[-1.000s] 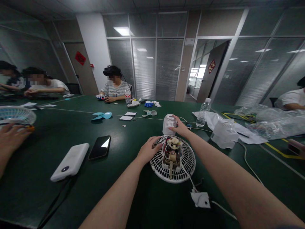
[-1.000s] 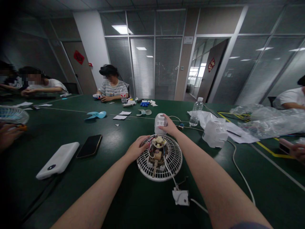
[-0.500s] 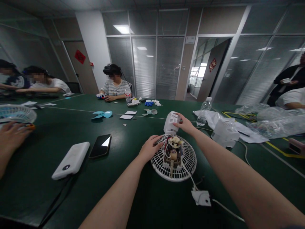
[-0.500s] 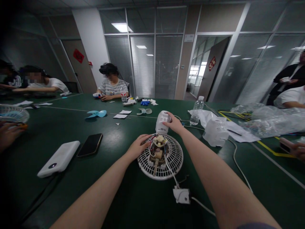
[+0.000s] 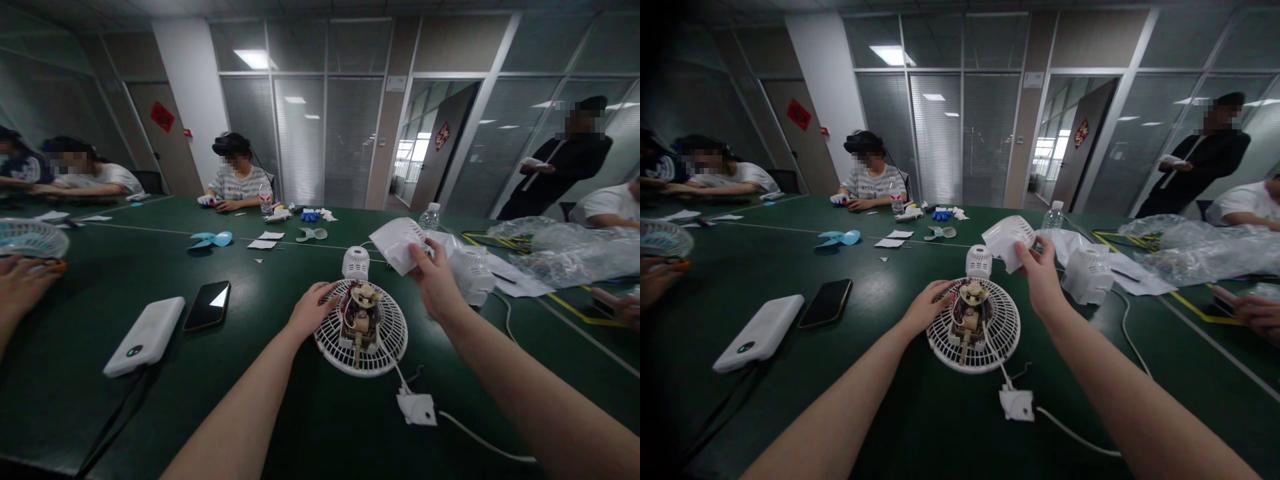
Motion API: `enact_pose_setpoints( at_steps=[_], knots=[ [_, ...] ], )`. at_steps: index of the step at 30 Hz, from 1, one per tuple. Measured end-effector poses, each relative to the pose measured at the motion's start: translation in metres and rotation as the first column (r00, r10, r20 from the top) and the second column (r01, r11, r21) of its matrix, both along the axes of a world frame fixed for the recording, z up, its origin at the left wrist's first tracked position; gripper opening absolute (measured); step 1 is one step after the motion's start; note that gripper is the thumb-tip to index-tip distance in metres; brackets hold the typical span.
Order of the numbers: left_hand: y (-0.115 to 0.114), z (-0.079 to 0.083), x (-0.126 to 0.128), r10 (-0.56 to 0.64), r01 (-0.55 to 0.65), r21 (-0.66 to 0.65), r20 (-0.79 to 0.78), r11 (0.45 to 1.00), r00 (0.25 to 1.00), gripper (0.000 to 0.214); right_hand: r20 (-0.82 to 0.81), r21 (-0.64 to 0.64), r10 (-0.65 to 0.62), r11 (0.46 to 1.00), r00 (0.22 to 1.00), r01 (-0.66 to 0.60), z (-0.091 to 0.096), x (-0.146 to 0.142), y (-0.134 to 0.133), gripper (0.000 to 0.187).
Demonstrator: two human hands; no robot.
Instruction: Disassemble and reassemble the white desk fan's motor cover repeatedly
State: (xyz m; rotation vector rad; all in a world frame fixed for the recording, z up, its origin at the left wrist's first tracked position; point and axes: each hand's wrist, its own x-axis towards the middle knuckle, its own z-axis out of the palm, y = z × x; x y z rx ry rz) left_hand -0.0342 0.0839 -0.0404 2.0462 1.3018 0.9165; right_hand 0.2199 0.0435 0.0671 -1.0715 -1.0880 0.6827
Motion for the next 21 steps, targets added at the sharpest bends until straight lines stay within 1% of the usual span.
enact_pose_setpoints(
  at_steps=[3,5,7,9,11,13,15,17,19,21],
  knots=[
    [-0.001,0.001,0.000,0.007,-0.007,0.008,-0.021,1.000,1.000,0.048,-0.134,0.015,0.008,1.000,0.991,-0.006,-0.004,0.002,-0.043,0.050],
    [-0.002,0.002,0.001,0.018,-0.017,0.017,-0.038,1.000,0.999,0.050,-0.201,-0.005,-0.009,1.000,0.980,0.008,-0.015,0.004,-0.060,0.042],
    [-0.004,0.003,0.000,0.037,-0.034,0.040,-0.068,0.999,0.997,0.053,-0.251,-0.053,-0.024,0.999,0.968,0.011,-0.028,0.005,-0.068,0.037],
    [-0.008,0.007,0.000,0.076,-0.067,0.086,-0.102,0.994,0.992,0.056,-0.262,-0.117,-0.010,0.993,0.965,-0.021,-0.039,0.005,-0.071,0.035],
    [-0.014,0.013,0.001,0.125,-0.108,0.154,-0.105,0.982,0.987,0.054,-0.243,-0.170,0.026,0.983,0.970,-0.068,-0.045,0.003,-0.071,0.036],
    [-0.021,0.020,0.004,0.140,-0.123,0.228,-0.063,0.966,0.988,0.048,-0.230,-0.197,0.058,0.975,0.971,-0.105,-0.047,0.000,-0.071,0.038],
    [-0.030,0.027,0.007,0.094,-0.085,0.303,-0.016,0.949,0.995,0.044,-0.274,-0.208,0.070,0.969,0.959,-0.130,-0.047,-0.005,-0.071,0.038],
    [-0.039,0.033,0.012,0.012,-0.017,0.379,0.015,0.925,1.000,0.042,-0.366,-0.198,0.050,0.972,0.929,-0.130,-0.049,-0.009,-0.072,0.036],
    [-0.048,0.038,0.016,-0.088,0.064,0.451,0.033,0.890,0.996,0.042,-0.452,-0.173,0.005,0.981,0.892,-0.093,-0.052,-0.013,-0.073,0.034],
    [-0.054,0.041,0.020,-0.173,0.130,0.488,0.045,0.863,0.984,0.043,-0.500,-0.157,-0.026,0.986,0.866,-0.061,-0.055,-0.015,-0.073,0.034]
  ],
)
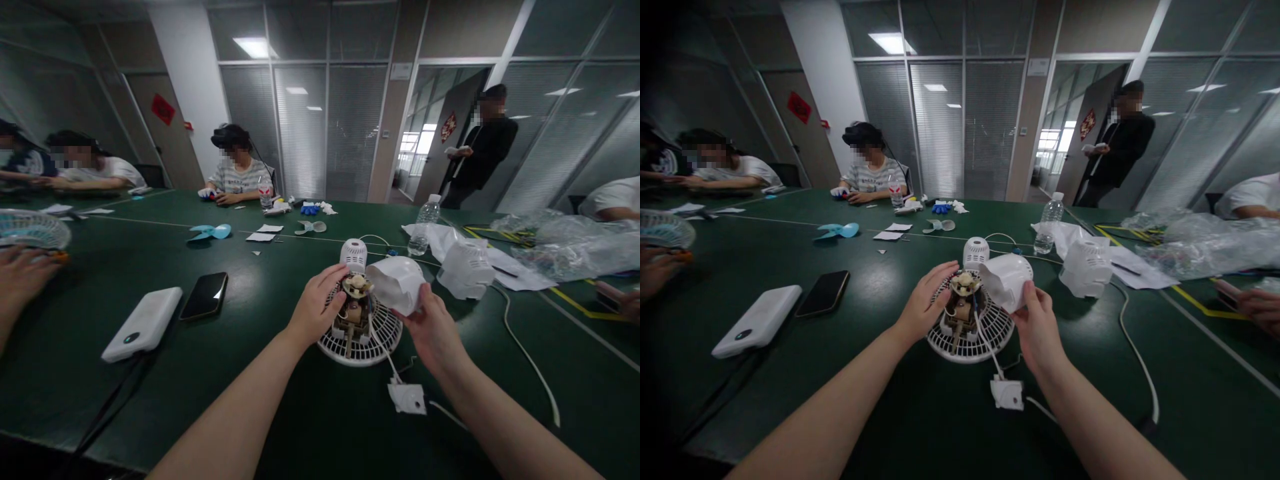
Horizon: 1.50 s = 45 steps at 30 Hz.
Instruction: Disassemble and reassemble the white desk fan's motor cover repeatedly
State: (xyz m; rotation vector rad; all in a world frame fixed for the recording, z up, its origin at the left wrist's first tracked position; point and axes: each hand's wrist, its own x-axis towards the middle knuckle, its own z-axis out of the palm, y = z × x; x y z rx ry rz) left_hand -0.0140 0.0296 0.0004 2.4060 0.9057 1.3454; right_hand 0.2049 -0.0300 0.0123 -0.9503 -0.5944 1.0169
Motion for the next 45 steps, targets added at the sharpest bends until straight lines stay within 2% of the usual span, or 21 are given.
enact_pose_setpoints(
  at_steps=[3,6,9,11,14,17,21,25,29,34,39,45],
  knots=[
    [-0.006,0.002,0.004,-0.086,0.085,0.004,0.011,0.996,0.996,0.047,-0.048,0.008,0.024,1.000,0.999,-0.024,0.000,-0.002,-0.001,0.033],
    [-0.008,0.002,0.007,-0.129,0.129,-0.004,0.012,0.992,0.992,0.052,-0.030,0.080,0.199,0.977,0.980,-0.196,0.005,-0.006,-0.005,0.035],
    [-0.005,-0.001,0.008,-0.118,0.119,-0.026,0.052,0.993,0.992,0.057,0.138,0.172,0.380,0.900,0.915,-0.400,0.009,-0.009,-0.011,0.038],
    [-0.002,-0.003,0.007,-0.082,0.086,-0.039,0.103,0.995,0.991,0.056,0.253,0.169,0.419,0.868,0.872,-0.467,0.007,-0.009,-0.013,0.041],
    [0.001,-0.004,0.006,-0.062,0.069,-0.047,0.127,0.997,0.990,0.050,0.347,0.136,0.418,0.863,0.839,-0.486,-0.001,-0.006,-0.013,0.046],
    [0.001,-0.003,0.006,-0.110,0.116,-0.044,0.126,0.992,0.986,0.049,0.397,0.137,0.421,0.852,0.816,-0.506,-0.006,-0.004,-0.012,0.051],
    [-0.002,0.000,0.008,-0.177,0.183,-0.039,0.131,0.982,0.976,0.055,0.457,0.161,0.437,0.816,0.775,-0.555,-0.006,-0.004,-0.013,0.055],
    [-0.002,0.000,0.009,-0.185,0.192,-0.046,0.125,0.980,0.975,0.058,0.512,0.134,0.475,0.779,0.716,-0.613,-0.007,-0.003,-0.013,0.060],
    [0.002,-0.005,0.008,-0.147,0.163,-0.047,0.235,0.986,0.961,0.054,0.591,0.084,0.461,0.781,0.662,-0.619,-0.010,0.002,-0.011,0.059],
    [0.006,-0.010,0.007,-0.119,0.225,-0.205,0.432,0.953,0.894,0.057,0.688,0.068,0.421,0.773,0.591,-0.630,-0.009,0.002,-0.012,0.054],
    [0.007,-0.011,0.009,-0.129,0.278,-0.295,0.439,0.914,0.889,0.061,0.729,0.077,0.375,0.786,0.572,-0.613,-0.010,0.002,-0.012,0.055],
    [0.007,-0.011,0.009,-0.196,0.332,-0.310,0.397,0.891,0.897,0.063,0.757,0.080,0.321,0.819,0.569,-0.568,-0.011,0.000,-0.015,0.058]
  ],
)
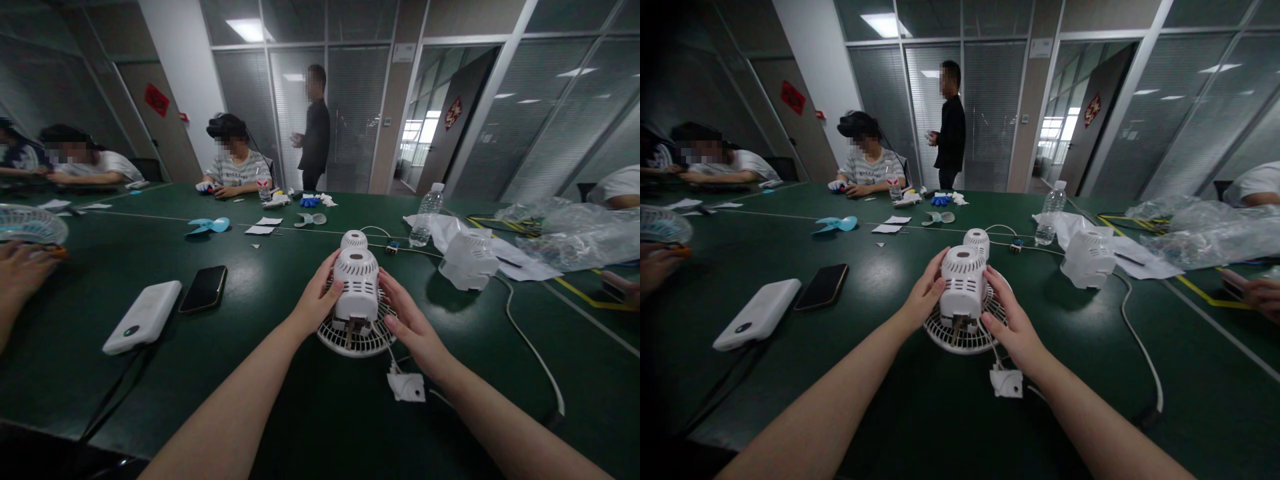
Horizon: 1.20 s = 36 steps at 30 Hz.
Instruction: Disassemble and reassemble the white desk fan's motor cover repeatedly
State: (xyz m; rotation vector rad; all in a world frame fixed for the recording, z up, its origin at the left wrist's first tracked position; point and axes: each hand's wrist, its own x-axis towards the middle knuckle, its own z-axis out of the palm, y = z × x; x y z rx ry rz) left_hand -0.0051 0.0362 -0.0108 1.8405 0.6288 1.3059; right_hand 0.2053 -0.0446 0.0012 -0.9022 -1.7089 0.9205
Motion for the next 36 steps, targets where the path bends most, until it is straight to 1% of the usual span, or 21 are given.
enact_pose_setpoints(
  at_steps=[3,6,9,13,15,18,21,23,24,25,26,27,28,29,30,32,34,36],
  knots=[
    [0.002,0.000,-0.001,-0.051,0.051,-0.002,-0.030,0.999,0.998,0.066,0.009,-0.015,-0.042,0.999,0.999,0.043,-0.001,-0.003,-0.001,0.064],
    [0.004,0.001,-0.002,-0.065,0.065,-0.015,-0.055,0.998,0.996,0.067,0.032,-0.043,-0.089,0.995,0.996,0.090,-0.004,-0.004,0.001,0.072],
    [0.004,0.000,-0.002,-0.077,0.075,-0.048,-0.052,0.996,0.996,0.068,0.091,-0.063,-0.115,0.991,0.989,0.121,-0.006,-0.005,0.003,0.077],
    [0.003,-0.001,-0.002,-0.068,0.066,-0.091,-0.027,0.994,0.997,0.068,0.161,-0.040,-0.098,0.994,0.982,0.105,-0.009,-0.002,0.006,0.082],
    [0.003,-0.002,-0.001,-0.056,0.055,-0.076,-0.015,0.996,0.998,0.065,0.179,-0.025,-0.108,0.993,0.978,0.114,-0.010,-0.003,0.006,0.083],
    [0.004,-0.002,-0.001,-0.070,0.069,-0.048,-0.008,0.996,0.998,0.063,0.224,-0.005,-0.151,0.988,0.963,0.156,-0.008,-0.006,0.004,0.081],
    [0.006,-0.004,-0.001,-0.078,0.078,-0.035,-0.015,0.996,0.997,0.064,0.321,0.040,-0.252,0.967,0.913,0.253,0.001,-0.008,-0.003,0.077],
    [0.006,-0.005,-0.001,-0.090,0.089,-0.043,-0.017,0.995,0.996,0.064,0.436,0.088,-0.339,0.938,0.834,0.335,0.010,-0.008,-0.008,0.067],
    [0.006,-0.005,-0.001,-0.098,0.097,-0.050,-0.018,0.994,0.995,0.063,0.513,0.098,-0.358,0.927,0.780,0.361,0.015,-0.008,-0.010,0.057],
    [0.006,-0.005,0.000,-0.103,0.102,-0.055,-0.019,0.993,0.995,0.063,0.598,0.088,-0.348,0.924,0.722,0.373,0.020,-0.007,-0.012,0.046],
    [0.006,-0.005,0.000,-0.102,0.101,-0.059,-0.023,0.993,0.994,0.062,0.677,0.055,-0.307,0.927,0.669,0.370,0.024,-0.006,-0.014,0.036],
    [0.006,-0.005,0.000,-0.096,0.095,-0.062,-0.028,0.994,0.995,0.061,0.737,0.008,-0.246,0.935,0.630,0.356,0.028,-0.006,-0.015,0.032],
    [0.006,-0.005,0.000,-0.086,0.084,-0.064,-0.034,0.994,0.996,0.060,0.772,-0.041,-0.181,0.943,0.609,0.331,0.031,-0.006,-0.017,0.031],
    [0.005,-0.004,0.000,-0.077,0.074,-0.067,-0.041,0.995,0.996,0.060,0.783,-0.089,-0.117,0.951,0.611,0.296,0.034,-0.006,-0.018,0.031],
    [0.005,-0.004,0.000,-0.068,0.064,-0.069,-0.046,0.996,0.997,0.059,0.773,-0.136,-0.059,0.957,0.632,0.256,0.036,-0.007,-0.020,0.031],
    [0.004,-0.002,0.000,-0.057,0.053,-0.067,-0.052,0.996,0.997,0.059,0.705,-0.241,0.050,0.955,0.708,0.172,0.038,-0.011,-0.023,0.029],
    [0.003,-0.001,-0.001,-0.051,0.048,-0.057,-0.054,0.997,0.997,0.059,0.594,-0.377,0.158,0.921,0.789,0.100,0.037,-0.014,-0.025,0.028],
    [0.002,0.000,-0.001,-0.048,0.046,-0.050,-0.052,0.998,0.997,0.059,0.458,-0.501,0.236,0.865,0.857,0.030,0.035,-0.017,-0.027,0.024]
  ],
)
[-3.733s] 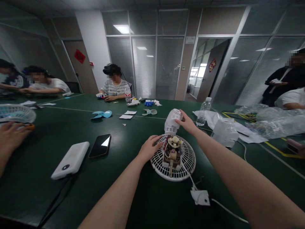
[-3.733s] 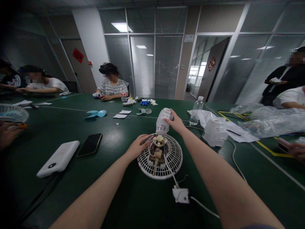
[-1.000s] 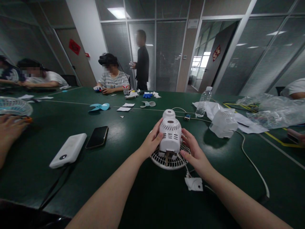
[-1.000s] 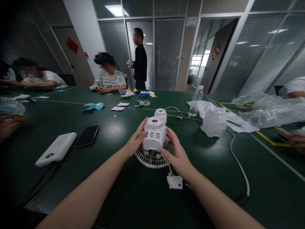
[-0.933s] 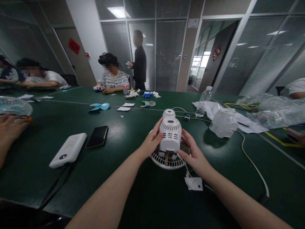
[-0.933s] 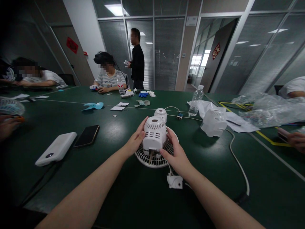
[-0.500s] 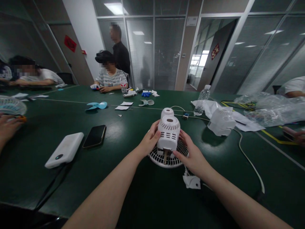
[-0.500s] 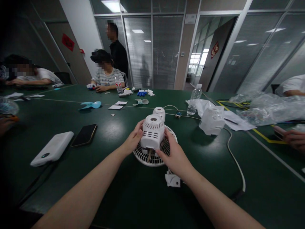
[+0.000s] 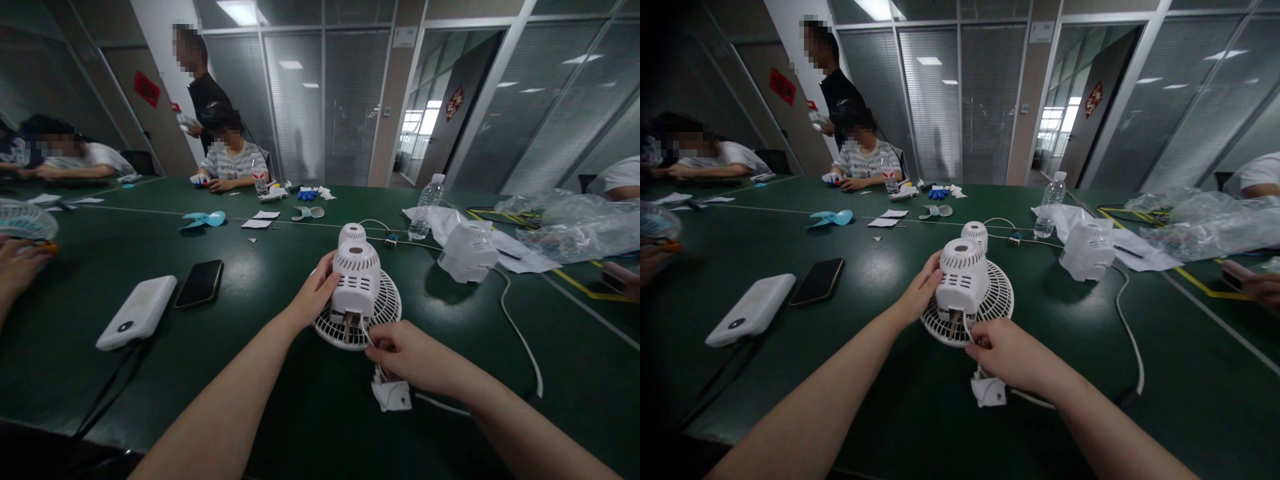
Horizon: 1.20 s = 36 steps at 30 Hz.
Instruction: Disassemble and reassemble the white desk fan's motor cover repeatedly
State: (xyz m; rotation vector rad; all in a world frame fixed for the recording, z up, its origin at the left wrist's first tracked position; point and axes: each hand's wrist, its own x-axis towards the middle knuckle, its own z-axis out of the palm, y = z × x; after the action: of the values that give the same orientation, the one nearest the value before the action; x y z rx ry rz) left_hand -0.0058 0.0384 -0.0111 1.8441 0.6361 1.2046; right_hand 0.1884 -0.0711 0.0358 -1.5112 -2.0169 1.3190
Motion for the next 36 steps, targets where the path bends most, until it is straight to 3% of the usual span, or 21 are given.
enact_pose_setpoints(
  at_steps=[3,6,10,12,14,17,19,23,25,29,32,36],
  knots=[
    [0.000,0.000,0.000,0.001,-0.001,0.003,0.011,1.000,1.000,0.058,-0.211,-0.137,-0.034,0.991,0.977,0.005,-0.005,-0.006,0.000,0.015],
    [0.001,-0.001,0.000,0.000,0.000,0.016,0.026,1.000,1.000,0.057,-0.369,-0.235,-0.118,0.972,0.922,0.031,-0.009,-0.013,0.000,0.019],
    [0.002,-0.003,0.000,0.009,-0.010,0.027,0.017,1.000,1.000,0.057,-0.395,-0.276,-0.145,0.960,0.907,0.033,-0.011,-0.012,0.003,0.018],
    [0.002,-0.002,-0.001,0.009,-0.009,0.029,0.000,1.000,1.000,0.057,-0.277,-0.198,-0.167,0.974,0.946,0.114,-0.011,-0.005,0.007,0.014],
    [0.002,-0.001,-0.002,0.000,0.000,0.027,-0.016,1.000,1.000,0.057,-0.149,-0.003,-0.253,0.967,0.956,0.256,-0.012,0.004,0.013,0.017],
    [0.003,0.000,-0.004,-0.015,0.015,0.008,-0.044,1.000,0.999,0.058,-0.157,0.334,-0.408,0.835,0.899,0.437,-0.015,0.014,0.020,0.008],
    [0.004,0.000,-0.005,-0.022,0.021,-0.011,-0.065,1.000,0.998,0.060,-0.248,0.429,-0.403,0.770,0.881,0.472,-0.019,0.015,0.022,0.021],
    [0.006,-0.001,-0.006,-0.028,0.026,-0.029,-0.072,0.999,0.997,0.063,-0.334,0.458,-0.216,0.814,0.918,0.358,-0.031,0.009,0.023,0.073],
    [0.006,-0.003,-0.006,-0.031,0.029,-0.034,-0.062,0.999,0.998,0.063,-0.311,0.473,-0.158,0.830,0.937,0.296,-0.035,0.006,0.023,0.088],
    [0.009,-0.006,-0.009,-0.098,0.094,-0.062,-0.060,0.994,0.993,0.070,-0.272,0.468,-0.192,0.830,0.943,0.304,-0.038,0.006,0.024,0.089],
    [0.010,-0.005,-0.015,-0.202,0.195,-0.088,-0.091,0.977,0.975,0.088,-0.277,0.445,-0.200,0.840,0.940,0.310,-0.039,0.008,0.026,0.084],
    [0.007,0.004,-0.020,-0.200,0.188,-0.079,-0.207,0.979,0.958,0.111,-0.303,0.440,-0.156,0.852,0.940,0.283,-0.042,0.015,0.031,0.084]
  ],
)
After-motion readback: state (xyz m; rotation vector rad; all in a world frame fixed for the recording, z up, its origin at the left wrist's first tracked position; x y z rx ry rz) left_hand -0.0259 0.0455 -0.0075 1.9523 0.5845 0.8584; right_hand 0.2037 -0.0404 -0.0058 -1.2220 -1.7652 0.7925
